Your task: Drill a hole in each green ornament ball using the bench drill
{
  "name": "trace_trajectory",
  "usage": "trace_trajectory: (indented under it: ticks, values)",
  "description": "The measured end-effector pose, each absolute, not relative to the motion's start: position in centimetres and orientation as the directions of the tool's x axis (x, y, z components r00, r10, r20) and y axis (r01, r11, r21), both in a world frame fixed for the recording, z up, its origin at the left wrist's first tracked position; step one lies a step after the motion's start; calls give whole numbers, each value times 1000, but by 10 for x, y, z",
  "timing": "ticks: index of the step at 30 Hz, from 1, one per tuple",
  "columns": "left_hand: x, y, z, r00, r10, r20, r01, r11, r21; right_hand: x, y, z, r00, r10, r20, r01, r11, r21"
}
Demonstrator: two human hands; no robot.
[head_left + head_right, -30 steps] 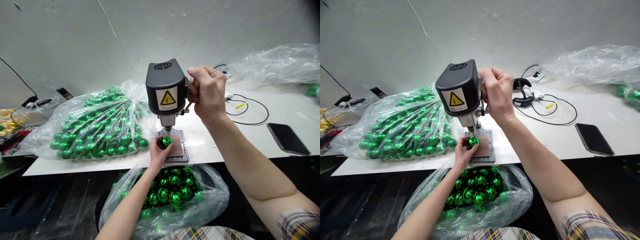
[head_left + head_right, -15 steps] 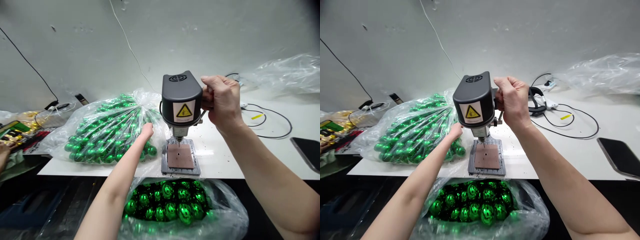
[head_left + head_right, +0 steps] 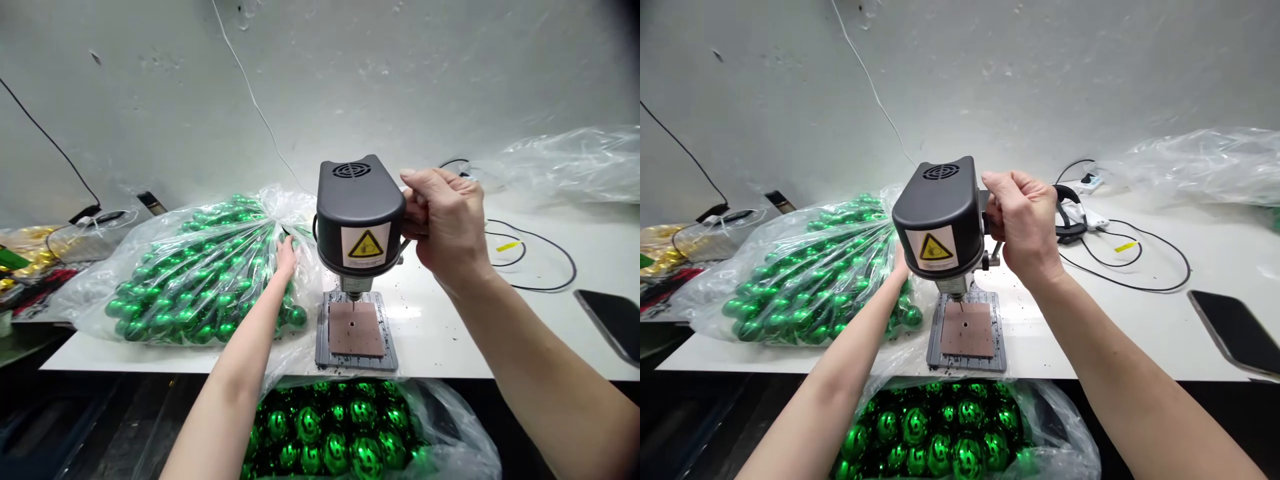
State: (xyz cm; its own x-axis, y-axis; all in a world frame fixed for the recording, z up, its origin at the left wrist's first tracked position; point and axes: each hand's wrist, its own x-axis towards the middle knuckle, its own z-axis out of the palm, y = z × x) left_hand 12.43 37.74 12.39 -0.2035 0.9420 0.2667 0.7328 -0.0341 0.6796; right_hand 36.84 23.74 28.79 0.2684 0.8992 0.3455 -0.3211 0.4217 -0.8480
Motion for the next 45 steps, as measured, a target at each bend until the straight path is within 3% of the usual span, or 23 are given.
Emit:
trace_trajectory:
  ticks: [3, 5, 7, 10, 13, 19, 25, 28, 30, 34, 45]
  values:
    - [110, 338, 141, -249, 934, 257, 632, -44, 774, 368, 237, 288, 270, 895, 354, -336, 432, -837]
    - [108, 302, 153, -249, 956, 154, 378, -50, 924, 368, 237, 288, 269, 896, 353, -348, 432, -832]
    - [112, 265, 163, -149, 988, -38, 22, 42, 999, 368, 237, 289, 269, 898, 348, -358, 428, -830]
    - [128, 217, 165, 53, 970, -239, -300, 243, 922, 368, 238, 288, 266, 899, 348, -371, 429, -824]
    - [148, 187, 150, 107, 958, -267, -365, 287, 885, 370, 241, 287, 251, 901, 353, -369, 427, -826]
    - [176, 168, 105, 134, 943, -304, -320, 332, 887, 375, 253, 289, 195, 933, 301, -316, 351, -882]
    - [175, 169, 95, 84, 951, -298, -317, 309, 897, 376, 253, 291, 190, 940, 283, -301, 330, -894]
    - [174, 168, 94, 14, 980, -201, -163, 200, 966, 376, 252, 290, 204, 925, 321, -324, 373, -869]
    - [175, 167, 92, -28, 998, -58, 59, 59, 997, 375, 252, 291, 219, 924, 313, -338, 373, -864]
    - [178, 170, 85, 64, 974, 217, 458, -222, 861, 374, 252, 292, 226, 927, 298, -358, 363, -860]
    - [192, 193, 82, 147, 949, 280, 527, -314, 789, 373, 250, 293, 244, 921, 304, -339, 374, -863]
